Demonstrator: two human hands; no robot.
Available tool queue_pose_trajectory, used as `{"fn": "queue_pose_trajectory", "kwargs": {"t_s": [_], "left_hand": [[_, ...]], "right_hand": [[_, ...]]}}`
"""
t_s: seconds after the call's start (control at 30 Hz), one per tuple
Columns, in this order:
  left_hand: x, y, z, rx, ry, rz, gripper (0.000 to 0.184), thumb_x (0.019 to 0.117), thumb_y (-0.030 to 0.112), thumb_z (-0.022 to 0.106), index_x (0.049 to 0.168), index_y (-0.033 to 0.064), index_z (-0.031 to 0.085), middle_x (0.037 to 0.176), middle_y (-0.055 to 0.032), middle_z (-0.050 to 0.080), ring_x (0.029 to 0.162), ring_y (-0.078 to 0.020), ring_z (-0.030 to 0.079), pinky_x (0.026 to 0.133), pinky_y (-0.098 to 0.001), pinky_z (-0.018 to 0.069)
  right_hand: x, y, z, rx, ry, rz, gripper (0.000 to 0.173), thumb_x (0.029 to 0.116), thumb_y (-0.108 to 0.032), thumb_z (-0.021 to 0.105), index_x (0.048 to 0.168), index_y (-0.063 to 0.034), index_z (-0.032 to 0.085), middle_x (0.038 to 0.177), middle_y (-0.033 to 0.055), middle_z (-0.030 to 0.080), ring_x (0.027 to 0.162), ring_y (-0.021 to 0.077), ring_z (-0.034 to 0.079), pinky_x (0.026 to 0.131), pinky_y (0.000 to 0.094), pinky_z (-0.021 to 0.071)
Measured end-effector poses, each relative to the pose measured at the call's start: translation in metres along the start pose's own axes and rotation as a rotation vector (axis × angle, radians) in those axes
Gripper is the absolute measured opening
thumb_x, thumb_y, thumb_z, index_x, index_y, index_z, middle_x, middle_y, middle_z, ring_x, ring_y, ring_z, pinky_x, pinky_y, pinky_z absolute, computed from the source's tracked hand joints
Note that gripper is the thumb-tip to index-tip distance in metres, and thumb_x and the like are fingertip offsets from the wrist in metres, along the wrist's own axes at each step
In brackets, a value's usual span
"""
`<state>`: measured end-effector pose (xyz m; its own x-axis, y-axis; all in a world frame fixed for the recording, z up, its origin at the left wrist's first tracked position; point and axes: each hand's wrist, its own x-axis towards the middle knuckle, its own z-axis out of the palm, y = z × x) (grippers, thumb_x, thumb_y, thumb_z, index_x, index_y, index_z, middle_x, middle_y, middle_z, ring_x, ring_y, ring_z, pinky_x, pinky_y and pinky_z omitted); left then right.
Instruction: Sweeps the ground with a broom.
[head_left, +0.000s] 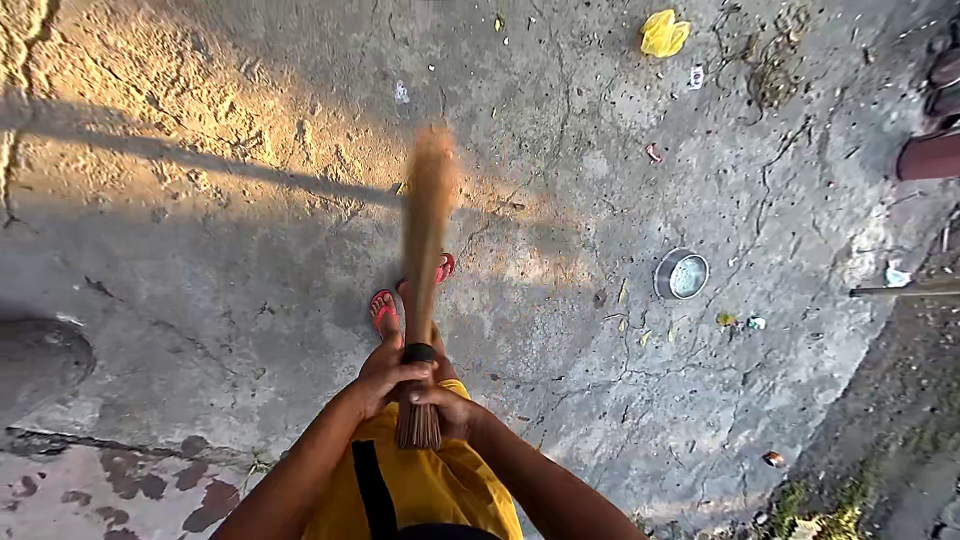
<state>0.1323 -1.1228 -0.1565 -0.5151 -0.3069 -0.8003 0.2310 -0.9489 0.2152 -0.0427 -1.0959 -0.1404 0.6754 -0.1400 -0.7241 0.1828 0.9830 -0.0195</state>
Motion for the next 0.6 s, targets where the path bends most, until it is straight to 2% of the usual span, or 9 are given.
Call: {"fn": "queue_pose_trajectory", "kwargs": {"t_s": [0.07,0.13,0.17,0.2,0.27,0.33,0.43,0.5,0.6], "left_hand": [[-0.005,0.016,0.004,-0.016,0.308,0.043,0.071,0.0850,0.019,0.075,0.145,0.0064,0.040,0.113,-0.0146,0.067,0.095,-0.0235,0.070,0.080,-0.0410,0.0612],[0.022,0.034,0.009,-0.059,0.579,0.079,0.044,0.0878,0.015,0.079,0.124,0.0002,0.058,0.093,-0.0133,0.069,0.080,-0.0214,0.068,0.073,-0.0400,0.0594],[0.042,0.042,0.009,-0.062,0.617,0.049,0.037,0.0897,0.019,0.078,0.117,-0.0006,0.062,0.090,-0.0125,0.069,0.079,-0.0208,0.068,0.073,-0.0405,0.0590],[0.066,0.049,0.010,-0.027,0.586,-0.009,0.035,0.0909,0.023,0.076,0.114,-0.0008,0.064,0.091,-0.0126,0.069,0.081,-0.0213,0.068,0.075,-0.0420,0.0584],[0.116,0.065,0.022,0.176,0.365,-0.155,0.037,0.0902,0.030,0.070,0.113,0.0004,0.066,0.097,-0.0132,0.069,0.088,-0.0225,0.067,0.080,-0.0449,0.0574],[0.161,0.089,0.056,0.431,0.146,-0.333,0.039,0.0903,0.035,0.070,0.113,0.0038,0.068,0.100,-0.0123,0.069,0.089,-0.0217,0.066,0.080,-0.0447,0.0555],[0.206,0.124,0.110,0.662,-0.017,-0.593,0.040,0.0882,0.040,0.072,0.110,0.0064,0.067,0.100,-0.0108,0.069,0.089,-0.0214,0.067,0.079,-0.0446,0.0554],[0.199,0.145,0.129,0.678,-0.121,-0.556,0.027,0.0913,0.034,0.068,0.103,0.0100,0.066,0.089,-0.0040,0.066,0.079,-0.0146,0.063,0.073,-0.0383,0.0538],[0.142,0.162,0.114,0.474,-0.145,-0.379,0.015,0.0939,0.021,0.064,0.103,0.0093,0.066,0.086,0.0009,0.065,0.075,-0.0080,0.061,0.072,-0.0306,0.0536]], "right_hand": [[0.025,-0.017,0.005,0.046,-0.120,0.047,0.041,0.0849,-0.039,0.068,0.114,-0.0121,0.060,0.100,0.0076,0.072,0.091,0.0212,0.071,0.084,0.0418,0.0606],[0.046,-0.052,0.007,0.001,-0.092,0.085,0.026,0.0915,-0.031,0.055,0.107,-0.0113,0.059,0.089,0.0081,0.073,0.078,0.0207,0.072,0.073,0.0383,0.0622],[0.052,-0.069,0.001,-0.018,-0.063,0.091,0.022,0.0917,-0.029,0.053,0.105,-0.0119,0.058,0.086,0.0069,0.071,0.074,0.0191,0.071,0.069,0.0367,0.0618],[0.055,-0.084,-0.010,-0.003,-0.017,0.069,0.021,0.0902,-0.028,0.054,0.104,-0.0116,0.058,0.084,0.0068,0.070,0.072,0.0186,0.070,0.066,0.0364,0.0609],[0.044,-0.102,-0.031,0.134,0.171,-0.074,0.022,0.0906,-0.026,0.052,0.101,-0.0081,0.058,0.080,0.0083,0.067,0.068,0.0186,0.067,0.064,0.0364,0.0597],[0.027,-0.114,-0.047,0.340,0.422,-0.239,0.025,0.0981,-0.026,0.043,0.100,-0.0055,0.057,0.077,0.0093,0.065,0.066,0.0192,0.065,0.062,0.0365,0.0584],[0.007,-0.143,-0.048,0.558,0.683,-0.421,0.032,0.1035,-0.030,0.036,0.096,-0.0060,0.055,0.075,0.0095,0.063,0.064,0.0212,0.065,0.060,0.0386,0.0578],[-0.001,-0.157,-0.031,0.502,0.761,-0.478,0.029,0.1038,-0.027,0.036,0.099,-0.0057,0.055,0.076,0.0090,0.064,0.065,0.0202,0.066,0.060,0.0388,0.0579],[-0.009,-0.156,0.016,0.347,0.747,-0.369,0.030,0.1005,-0.016,0.056,0.125,0.0002,0.053,0.094,0.0168,0.069,0.080,0.0269,0.070,0.070,0.0480,0.0603]]}}
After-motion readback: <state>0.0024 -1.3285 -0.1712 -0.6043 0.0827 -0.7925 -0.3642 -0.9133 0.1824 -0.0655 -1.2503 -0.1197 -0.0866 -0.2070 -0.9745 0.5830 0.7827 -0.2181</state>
